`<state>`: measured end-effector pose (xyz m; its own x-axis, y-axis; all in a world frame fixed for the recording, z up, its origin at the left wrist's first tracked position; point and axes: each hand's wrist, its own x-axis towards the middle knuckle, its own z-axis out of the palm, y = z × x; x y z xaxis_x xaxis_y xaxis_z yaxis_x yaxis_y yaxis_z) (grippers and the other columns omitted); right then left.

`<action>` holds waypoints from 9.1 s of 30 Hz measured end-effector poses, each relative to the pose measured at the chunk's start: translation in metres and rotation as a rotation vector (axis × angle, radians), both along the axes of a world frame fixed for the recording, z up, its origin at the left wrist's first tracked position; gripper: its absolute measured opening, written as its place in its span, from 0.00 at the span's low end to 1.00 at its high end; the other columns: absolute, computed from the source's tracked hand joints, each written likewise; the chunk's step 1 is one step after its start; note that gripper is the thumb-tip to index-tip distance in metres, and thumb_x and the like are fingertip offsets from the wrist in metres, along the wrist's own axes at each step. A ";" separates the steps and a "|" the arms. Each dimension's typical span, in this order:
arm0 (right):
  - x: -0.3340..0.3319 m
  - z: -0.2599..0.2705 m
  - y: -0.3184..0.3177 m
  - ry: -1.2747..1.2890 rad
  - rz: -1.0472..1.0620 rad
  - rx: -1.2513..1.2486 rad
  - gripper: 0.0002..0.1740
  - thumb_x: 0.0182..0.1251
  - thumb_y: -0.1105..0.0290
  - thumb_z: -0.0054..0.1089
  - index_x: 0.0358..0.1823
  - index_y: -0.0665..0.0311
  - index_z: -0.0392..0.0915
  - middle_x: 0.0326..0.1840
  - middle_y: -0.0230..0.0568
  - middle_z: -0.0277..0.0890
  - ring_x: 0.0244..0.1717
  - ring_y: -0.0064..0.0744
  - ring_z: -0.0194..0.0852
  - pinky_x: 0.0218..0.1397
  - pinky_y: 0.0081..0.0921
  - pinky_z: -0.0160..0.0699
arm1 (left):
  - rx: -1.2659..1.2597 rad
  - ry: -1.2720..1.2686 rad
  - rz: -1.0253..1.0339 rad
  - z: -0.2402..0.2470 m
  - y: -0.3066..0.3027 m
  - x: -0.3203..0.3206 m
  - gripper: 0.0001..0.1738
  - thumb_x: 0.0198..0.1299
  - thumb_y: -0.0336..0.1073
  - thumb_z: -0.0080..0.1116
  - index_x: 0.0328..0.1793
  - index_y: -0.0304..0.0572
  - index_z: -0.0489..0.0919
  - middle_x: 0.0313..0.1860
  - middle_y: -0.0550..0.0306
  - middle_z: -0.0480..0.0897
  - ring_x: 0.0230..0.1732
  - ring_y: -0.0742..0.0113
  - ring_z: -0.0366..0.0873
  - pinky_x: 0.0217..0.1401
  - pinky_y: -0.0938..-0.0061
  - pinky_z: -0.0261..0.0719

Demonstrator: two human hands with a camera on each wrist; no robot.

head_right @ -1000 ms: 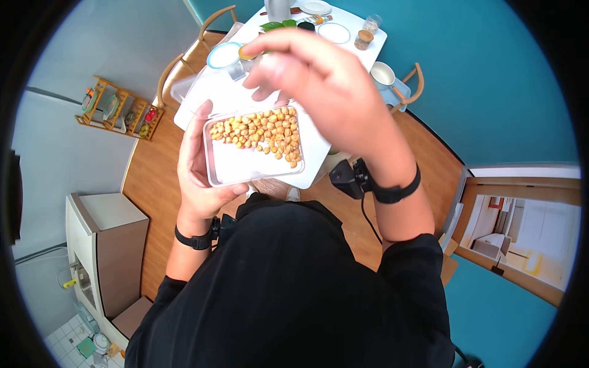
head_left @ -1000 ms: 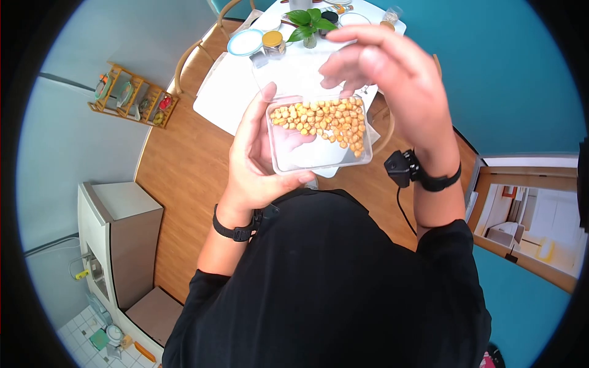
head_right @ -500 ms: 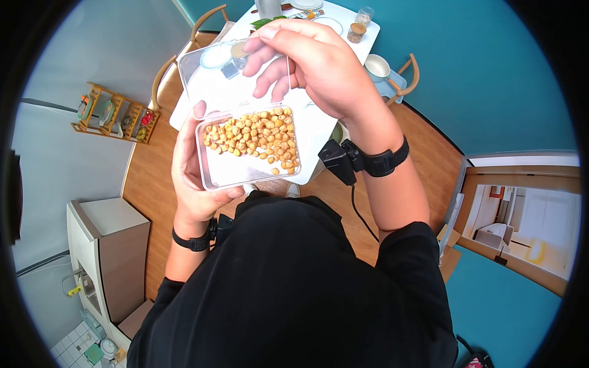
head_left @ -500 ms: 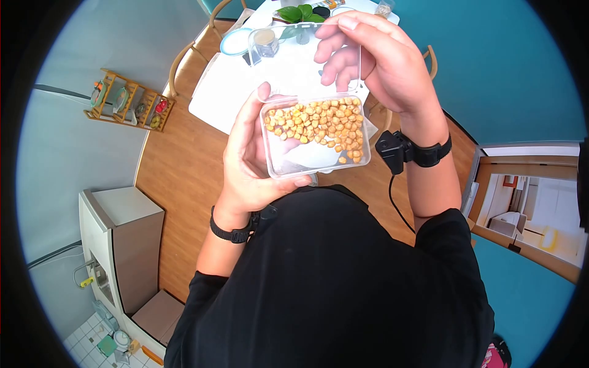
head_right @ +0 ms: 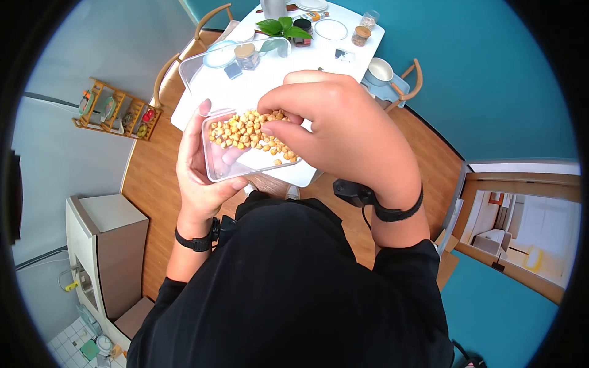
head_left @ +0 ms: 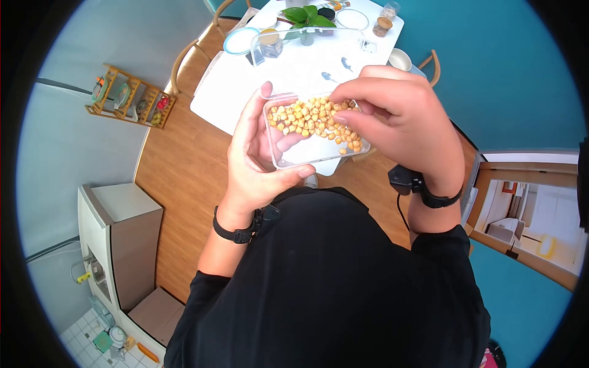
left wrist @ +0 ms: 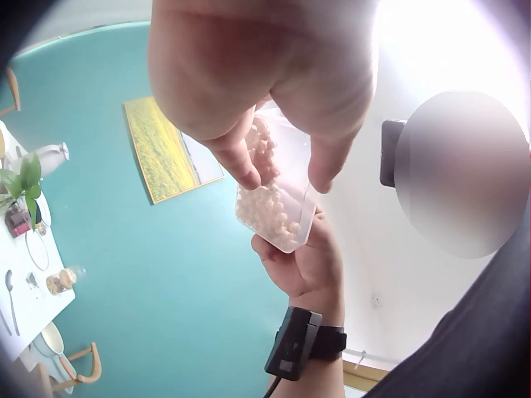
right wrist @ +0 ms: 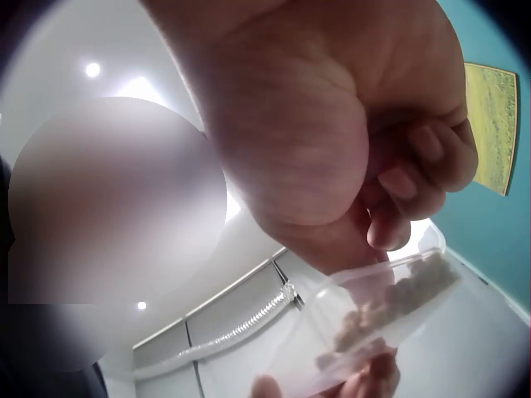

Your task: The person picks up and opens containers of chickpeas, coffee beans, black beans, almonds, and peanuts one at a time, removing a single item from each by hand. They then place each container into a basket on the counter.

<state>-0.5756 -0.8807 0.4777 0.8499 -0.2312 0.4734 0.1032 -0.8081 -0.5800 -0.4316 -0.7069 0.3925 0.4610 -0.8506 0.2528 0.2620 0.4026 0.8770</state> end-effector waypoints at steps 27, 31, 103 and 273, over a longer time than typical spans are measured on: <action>0.007 -0.014 -0.003 0.061 0.025 -0.008 0.07 0.59 0.76 0.71 0.38 0.66 0.86 0.24 0.37 0.75 0.23 0.29 0.69 0.26 0.27 0.66 | 0.028 -0.134 -0.032 0.000 -0.002 0.000 0.66 0.44 0.22 0.79 0.86 0.37 0.47 0.75 0.43 0.65 0.76 0.53 0.66 0.73 0.60 0.74; 0.007 -0.014 0.001 0.058 0.023 -0.039 0.08 0.58 0.76 0.70 0.39 0.66 0.86 0.23 0.38 0.74 0.22 0.30 0.68 0.26 0.28 0.66 | 0.013 -0.141 -0.036 -0.001 -0.001 0.000 0.66 0.44 0.23 0.79 0.86 0.37 0.47 0.75 0.43 0.65 0.76 0.53 0.66 0.73 0.60 0.74; 0.026 -0.173 0.015 0.090 -0.052 1.138 0.35 0.67 0.82 0.65 0.74 0.71 0.59 0.62 0.46 0.73 0.51 0.28 0.81 0.44 0.24 0.87 | 0.525 -0.193 0.008 -0.059 0.006 0.031 0.43 0.66 0.31 0.66 0.82 0.34 0.56 0.71 0.45 0.70 0.50 0.68 0.81 0.45 0.75 0.84; 0.061 -0.012 -0.050 -0.259 -0.059 0.827 0.16 0.79 0.65 0.52 0.55 0.68 0.81 0.39 0.39 0.83 0.32 0.22 0.81 0.26 0.15 0.72 | -0.095 -0.070 -0.160 0.020 -0.019 0.054 0.68 0.40 0.35 0.87 0.83 0.29 0.51 0.75 0.38 0.69 0.75 0.53 0.69 0.78 0.58 0.68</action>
<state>-0.5146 -0.9306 0.4655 0.7142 -0.6270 0.3110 0.2845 -0.1460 -0.9475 -0.3771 -0.7255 0.4125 0.2998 -0.8824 0.3625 0.2689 0.4428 0.8554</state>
